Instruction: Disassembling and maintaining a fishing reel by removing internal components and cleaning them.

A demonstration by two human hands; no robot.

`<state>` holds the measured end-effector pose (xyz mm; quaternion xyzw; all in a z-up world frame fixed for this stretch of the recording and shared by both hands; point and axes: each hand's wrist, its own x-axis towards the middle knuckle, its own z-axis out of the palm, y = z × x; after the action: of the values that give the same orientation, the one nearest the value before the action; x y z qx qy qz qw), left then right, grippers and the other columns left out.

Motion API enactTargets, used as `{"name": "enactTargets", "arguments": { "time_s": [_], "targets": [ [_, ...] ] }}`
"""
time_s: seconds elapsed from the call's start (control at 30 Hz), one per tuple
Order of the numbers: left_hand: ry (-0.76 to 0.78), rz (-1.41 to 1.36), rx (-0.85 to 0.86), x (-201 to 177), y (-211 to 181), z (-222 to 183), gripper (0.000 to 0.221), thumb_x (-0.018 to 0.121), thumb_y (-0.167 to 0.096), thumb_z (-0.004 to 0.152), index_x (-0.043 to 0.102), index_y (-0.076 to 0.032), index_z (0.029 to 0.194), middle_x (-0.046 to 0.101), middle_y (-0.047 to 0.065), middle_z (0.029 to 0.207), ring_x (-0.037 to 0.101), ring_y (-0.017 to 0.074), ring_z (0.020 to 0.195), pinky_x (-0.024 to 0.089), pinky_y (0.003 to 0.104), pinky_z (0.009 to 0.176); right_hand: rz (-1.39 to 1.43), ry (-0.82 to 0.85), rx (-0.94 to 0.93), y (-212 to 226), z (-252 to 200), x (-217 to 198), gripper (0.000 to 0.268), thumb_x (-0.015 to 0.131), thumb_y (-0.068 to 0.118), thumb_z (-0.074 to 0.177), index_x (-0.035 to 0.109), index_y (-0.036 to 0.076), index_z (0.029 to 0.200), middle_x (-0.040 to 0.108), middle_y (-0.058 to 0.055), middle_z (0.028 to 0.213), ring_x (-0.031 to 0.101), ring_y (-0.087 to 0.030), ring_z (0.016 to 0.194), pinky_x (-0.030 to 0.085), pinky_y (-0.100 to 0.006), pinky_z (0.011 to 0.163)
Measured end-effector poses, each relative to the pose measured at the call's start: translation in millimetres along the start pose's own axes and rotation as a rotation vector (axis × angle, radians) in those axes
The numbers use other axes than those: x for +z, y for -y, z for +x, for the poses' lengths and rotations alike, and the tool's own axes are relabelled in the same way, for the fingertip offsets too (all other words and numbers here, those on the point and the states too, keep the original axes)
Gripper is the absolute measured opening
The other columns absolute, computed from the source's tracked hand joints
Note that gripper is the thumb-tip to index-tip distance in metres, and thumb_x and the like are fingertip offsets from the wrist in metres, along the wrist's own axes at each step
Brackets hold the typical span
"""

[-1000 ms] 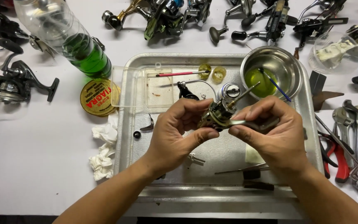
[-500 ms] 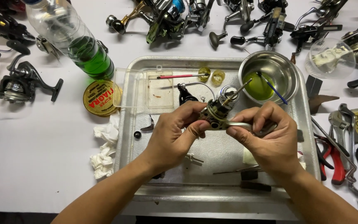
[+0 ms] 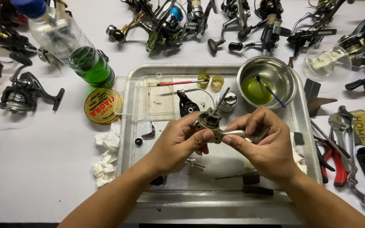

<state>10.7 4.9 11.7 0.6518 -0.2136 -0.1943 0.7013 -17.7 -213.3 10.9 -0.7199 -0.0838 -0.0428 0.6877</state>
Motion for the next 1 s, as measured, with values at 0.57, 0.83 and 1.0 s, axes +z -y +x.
{"name": "enactTargets", "arguments": {
  "time_s": [0.57, 0.83, 1.0],
  "targets": [
    [-0.016, -0.142, 0.068, 6.7, 5.1, -1.2, 0.033, 0.069, -0.035, 0.094, 0.066, -0.003, 0.104, 0.065, 0.005, 0.091, 0.064, 0.0145, 0.077, 0.055, 0.025, 0.066, 0.165, 0.019, -0.002, 3.2, 1.2, -0.9, 0.037, 0.079, -0.002, 0.08, 0.044, 0.012, 0.081, 0.075, -0.016, 0.089, 0.076, -0.024, 0.079, 0.065, -0.035, 0.073],
    [0.041, -0.092, 0.03, 4.3, 9.9, -2.3, 0.041, 0.045, -0.036, 0.102, 0.062, -0.004, 0.121, 0.069, 0.012, 0.109, 0.071, 0.0241, 0.088, 0.056, 0.033, 0.076, 0.112, -0.002, 0.032, 12.0, 4.7, 1.8, 0.039, 0.081, 0.002, 0.08, 0.043, 0.014, 0.078, 0.074, -0.013, 0.084, 0.078, -0.024, 0.074, 0.065, -0.035, 0.071],
    [-0.08, -0.067, 0.12, 9.2, 13.5, -3.2, 0.037, 0.045, -0.025, 0.105, 0.068, 0.001, 0.117, 0.075, 0.022, 0.084, 0.074, 0.0278, 0.081, 0.063, 0.041, 0.073, 0.027, -0.018, -0.017, 2.6, 6.4, -0.7, 0.043, 0.088, 0.004, 0.079, 0.045, 0.009, 0.077, 0.078, -0.019, 0.084, 0.066, -0.011, 0.075, 0.056, -0.023, 0.065]
  ]
}}
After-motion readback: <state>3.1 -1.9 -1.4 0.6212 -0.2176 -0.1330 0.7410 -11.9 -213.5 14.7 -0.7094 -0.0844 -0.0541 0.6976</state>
